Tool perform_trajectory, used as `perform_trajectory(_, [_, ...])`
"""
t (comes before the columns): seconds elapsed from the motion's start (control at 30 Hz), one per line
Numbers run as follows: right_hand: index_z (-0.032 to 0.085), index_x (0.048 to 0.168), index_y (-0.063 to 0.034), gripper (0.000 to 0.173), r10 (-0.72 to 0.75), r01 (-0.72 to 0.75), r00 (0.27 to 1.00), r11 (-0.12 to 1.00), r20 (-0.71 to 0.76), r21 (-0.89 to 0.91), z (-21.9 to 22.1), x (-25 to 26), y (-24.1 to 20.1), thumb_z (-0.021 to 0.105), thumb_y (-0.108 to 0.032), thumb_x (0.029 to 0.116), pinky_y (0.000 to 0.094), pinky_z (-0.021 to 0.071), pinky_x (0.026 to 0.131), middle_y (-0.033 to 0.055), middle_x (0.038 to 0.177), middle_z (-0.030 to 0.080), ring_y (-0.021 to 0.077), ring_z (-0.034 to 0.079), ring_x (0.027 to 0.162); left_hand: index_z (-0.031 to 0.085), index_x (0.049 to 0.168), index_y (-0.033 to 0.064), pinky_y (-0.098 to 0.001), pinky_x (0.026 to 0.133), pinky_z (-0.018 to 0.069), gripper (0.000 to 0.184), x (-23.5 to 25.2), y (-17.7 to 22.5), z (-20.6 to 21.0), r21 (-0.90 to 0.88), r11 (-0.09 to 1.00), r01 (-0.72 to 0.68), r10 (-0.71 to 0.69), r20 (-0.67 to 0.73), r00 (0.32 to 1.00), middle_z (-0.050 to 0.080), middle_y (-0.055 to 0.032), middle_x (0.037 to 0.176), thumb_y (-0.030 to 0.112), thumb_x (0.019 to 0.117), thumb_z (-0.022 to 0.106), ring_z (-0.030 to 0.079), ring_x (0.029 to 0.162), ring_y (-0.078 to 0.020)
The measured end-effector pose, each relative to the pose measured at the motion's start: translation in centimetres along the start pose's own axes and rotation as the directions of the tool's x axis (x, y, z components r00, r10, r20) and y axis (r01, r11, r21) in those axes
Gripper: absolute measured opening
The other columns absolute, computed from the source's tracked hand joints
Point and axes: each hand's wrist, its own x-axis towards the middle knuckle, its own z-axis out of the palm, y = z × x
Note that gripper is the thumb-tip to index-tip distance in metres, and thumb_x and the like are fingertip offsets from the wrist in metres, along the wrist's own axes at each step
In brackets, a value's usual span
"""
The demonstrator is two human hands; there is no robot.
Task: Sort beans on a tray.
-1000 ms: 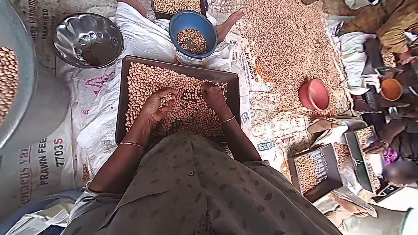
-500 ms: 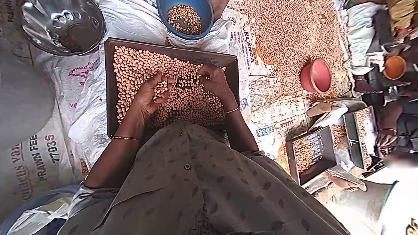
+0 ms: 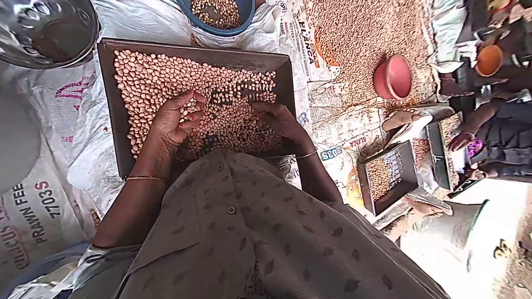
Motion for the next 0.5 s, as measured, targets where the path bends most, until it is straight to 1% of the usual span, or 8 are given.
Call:
perform_trajectory(0.07, [0.061, 0.135, -0.0005, 0.033, 0.036, -0.043, 0.979, 0.998, -0.203, -0.034, -2.3, -0.5, -0.3, 0.051, -0.006, 0.1037, 0.0377, 0.0626, 0.079, 0.0162, 0.127, 0.067, 0.0199, 0.073, 0.09, 0.062, 0.094, 0.0117, -0.0099, 0.037, 0.0294, 0.042, 0.0, 0.0, -0.2, -0.035, 0.999, -0.009, 0.008, -0.024, 1.0, 0.053, 0.0062, 0.068, 0.028, 0.1118, 0.028, 0.038, 0.043, 0.0023])
perform_trajectory(0.13, [0.062, 0.132, -0.0003, 0.03, 0.059, -0.066, 0.961, 0.998, -0.271, -0.018, -3.9, -1.6, -1.3, 0.051, -0.007, 0.1045, 0.038, 0.065, 0.08, 0.0151, 0.125, 0.068, 0.0199, 0.075, 0.093, 0.062, 0.093, 0.0121, -0.0097, 0.037, 0.029, 0.042, 0.1, 0.0, -0.3, -0.055, 0.998, -0.031, 0.029, -0.037, 0.999, 0.053, 0.0064, 0.068, 0.028, 0.1121, 0.028, 0.038, 0.042, 0.0022])
perform_trajectory(0.23, [0.065, 0.127, 0.0012, 0.029, 0.082, -0.092, 0.988, 0.993, -0.128, -0.077, -4.2, -4.0, -2.1, 0.05, -0.011, 0.1057, 0.0333, 0.0629, 0.075, 0.0135, 0.108, 0.073, 0.0156, 0.074, 0.084, 0.061, 0.093, 0.013, -0.0093, 0.037, 0.0301, 0.042, 0.0, 0.1, -0.2, -0.06, 0.997, -0.058, 0.055, -0.036, 0.998, 0.053, 0.0072, 0.068, 0.027, 0.1119, 0.027, 0.038, 0.042, 0.0028])
perform_trajectory(0.3, [0.071, 0.117, 0.0006, 0.026, 0.043, -0.039, 0.998, 0.997, 0.05, -0.066, -2.8, -4.9, -1.8, 0.052, -0.01, 0.104, 0.0283, 0.0579, 0.072, 0.0088, 0.094, 0.073, 0.0094, 0.068, 0.075, 0.062, 0.093, 0.0128, -0.0088, 0.037, 0.0304, 0.041, 0.1, 0.1, -0.4, -0.074, 0.995, -0.072, 0.07, -0.024, 0.997, 0.053, 0.0075, 0.068, 0.026, 0.1118, 0.028, 0.039, 0.042, 0.0034])
perform_trajectory(0.33, [0.073, 0.113, 0.0005, 0.023, 0.005, 0.0, 0.997, 0.998, 0.081, -0.059, -1.7, -5.0, -1.3, 0.055, -0.009, 0.1025, 0.0274, 0.0578, 0.073, 0.0082, 0.092, 0.074, 0.0084, 0.068, 0.075, 0.061, 0.094, 0.0128, -0.0086, 0.037, 0.0303, 0.04, 0.2, 0.1, -0.4, -0.071, 0.994, -0.078, 0.076, -0.025, 0.997, 0.053, 0.0073, 0.068, 0.026, 0.1117, 0.028, 0.039, 0.042, 0.0036])
perform_trajectory(0.4, [0.074, 0.105, 0.0013, 0.017, -0.071, 0.067, 0.997, 0.987, -0.018, -0.149, 0.9, -4.4, -0.4, 0.06, -0.005, 0.099, 0.0334, 0.0578, 0.078, 0.0119, 0.094, 0.074, 0.015, 0.07, 0.081, 0.062, 0.095, 0.0137, -0.0088, 0.038, 0.0309, 0.039, 0.2, 0.1, -0.3, -0.039, 0.996, -0.082, 0.081, -0.027, 0.996, 0.055, 0.0074, 0.07, 0.026, 0.1116, 0.028, 0.039, 0.044, 0.0036])
perform_trajectory(0.47, [0.074, 0.105, 0.0012, 0.018, -0.088, 0.051, 0.991, 0.941, -0.098, -0.334, 2.8, -3.4, 0.2, 0.06, -0.007, 0.098, 0.0489, 0.0577, 0.085, 0.0172, 0.102, 0.074, 0.0296, 0.073, 0.093, 0.062, 0.096, 0.014, -0.0091, 0.037, 0.0309, 0.039, 0.1, 0.0, -0.2, -0.014, 0.997, -0.075, 0.075, -0.029, 0.997, 0.056, 0.007, 0.072, 0.026, 0.1115, 0.028, 0.04, 0.044, 0.0031])
perform_trajectory(0.5, [0.074, 0.105, 0.0, 0.018, -0.077, 0.027, 0.991, 0.912, -0.106, -0.41, 3.5, -3.0, 0.1, 0.06, -0.009, 0.0983, 0.0529, 0.057, 0.086, 0.018, 0.104, 0.073, 0.0333, 0.072, 0.097, 0.062, 0.097, 0.0138, -0.0091, 0.037, 0.0309, 0.039, 0.1, 0.0, -0.2, -0.01, 0.998, -0.068, 0.068, -0.024, 0.997, 0.056, 0.0068, 0.072, 0.026, 0.1115, 0.028, 0.04, 0.044, 0.0029])
